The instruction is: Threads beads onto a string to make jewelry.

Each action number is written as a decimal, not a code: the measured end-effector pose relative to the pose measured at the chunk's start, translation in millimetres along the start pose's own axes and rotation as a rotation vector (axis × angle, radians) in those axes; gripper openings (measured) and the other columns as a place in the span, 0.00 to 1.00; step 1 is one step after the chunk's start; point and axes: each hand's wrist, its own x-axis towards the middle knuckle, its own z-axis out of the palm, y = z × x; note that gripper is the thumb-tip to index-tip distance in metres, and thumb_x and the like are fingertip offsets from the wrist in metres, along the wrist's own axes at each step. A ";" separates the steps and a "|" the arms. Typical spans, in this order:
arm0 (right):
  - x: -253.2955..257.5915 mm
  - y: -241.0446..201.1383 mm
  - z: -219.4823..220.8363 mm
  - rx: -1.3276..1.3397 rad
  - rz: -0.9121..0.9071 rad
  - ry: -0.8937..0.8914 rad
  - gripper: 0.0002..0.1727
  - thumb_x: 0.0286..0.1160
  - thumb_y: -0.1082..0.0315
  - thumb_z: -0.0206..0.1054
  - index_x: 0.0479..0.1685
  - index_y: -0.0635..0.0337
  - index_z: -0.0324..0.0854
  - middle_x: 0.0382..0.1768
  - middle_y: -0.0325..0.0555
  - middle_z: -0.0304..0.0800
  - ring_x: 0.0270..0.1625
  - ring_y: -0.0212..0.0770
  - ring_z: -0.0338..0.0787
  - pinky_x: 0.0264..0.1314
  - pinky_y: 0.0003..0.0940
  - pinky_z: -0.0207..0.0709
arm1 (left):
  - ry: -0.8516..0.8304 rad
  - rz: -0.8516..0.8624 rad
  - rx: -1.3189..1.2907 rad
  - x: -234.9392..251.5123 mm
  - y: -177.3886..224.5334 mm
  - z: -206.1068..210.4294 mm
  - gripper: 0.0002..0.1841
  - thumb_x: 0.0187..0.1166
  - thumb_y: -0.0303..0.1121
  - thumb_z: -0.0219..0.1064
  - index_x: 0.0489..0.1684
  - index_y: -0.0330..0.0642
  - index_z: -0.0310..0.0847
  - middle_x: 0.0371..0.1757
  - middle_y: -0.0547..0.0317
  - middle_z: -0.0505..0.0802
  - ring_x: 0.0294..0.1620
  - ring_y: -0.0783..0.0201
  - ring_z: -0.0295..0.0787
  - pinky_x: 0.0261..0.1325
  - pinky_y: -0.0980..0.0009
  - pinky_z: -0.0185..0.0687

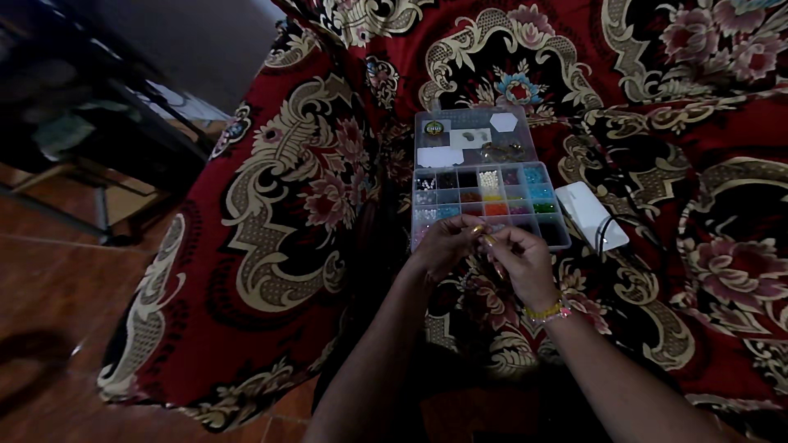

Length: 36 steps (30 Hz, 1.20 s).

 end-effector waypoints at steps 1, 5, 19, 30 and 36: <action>-0.1 -0.1 0.0 0.002 0.002 0.000 0.06 0.72 0.73 0.67 0.30 0.60 0.88 0.21 0.30 0.86 0.20 0.20 0.80 0.23 0.15 0.76 | 0.001 -0.001 0.004 -0.4 0.4 0.1 0.09 0.84 0.23 0.59 0.41 0.41 0.87 0.41 0.62 0.95 0.39 0.71 0.91 0.49 0.72 0.89; -0.5 0.1 0.1 0.005 0.012 -0.004 0.06 0.72 0.73 0.66 0.30 0.59 0.87 0.20 0.28 0.85 0.20 0.19 0.80 0.22 0.15 0.75 | 0.015 0.008 0.034 -2.3 4.0 1.7 0.09 0.84 0.21 0.60 0.40 0.40 0.87 0.39 0.62 0.94 0.39 0.70 0.91 0.51 0.72 0.89; -2.1 -1.5 -1.4 -0.028 0.098 -0.124 0.09 0.80 0.72 0.62 0.31 0.59 0.84 0.22 0.30 0.86 0.19 0.21 0.79 0.23 0.16 0.75 | 0.021 0.107 0.300 -12.1 15.5 -5.8 0.08 0.75 0.15 0.66 0.39 0.34 0.89 0.39 0.60 0.94 0.39 0.71 0.90 0.51 0.73 0.88; 1.3 5.7 -3.4 0.071 0.126 -0.102 0.05 0.77 0.72 0.65 0.40 0.60 0.86 0.23 0.32 0.86 0.19 0.23 0.80 0.23 0.18 0.77 | -0.043 0.235 0.281 -5.2 9.6 -11.3 0.06 0.75 0.20 0.69 0.38 0.40 0.92 0.48 0.60 0.95 0.44 0.72 0.90 0.50 0.73 0.88; 2.1 4.7 -3.1 0.103 0.131 -0.097 0.09 0.78 0.73 0.64 0.49 0.61 0.87 0.28 0.34 0.89 0.18 0.22 0.78 0.22 0.17 0.76 | 0.043 0.278 0.398 -7.5 13.5 -4.4 0.05 0.77 0.21 0.68 0.34 0.39 0.89 0.53 0.61 0.93 0.53 0.71 0.89 0.58 0.71 0.86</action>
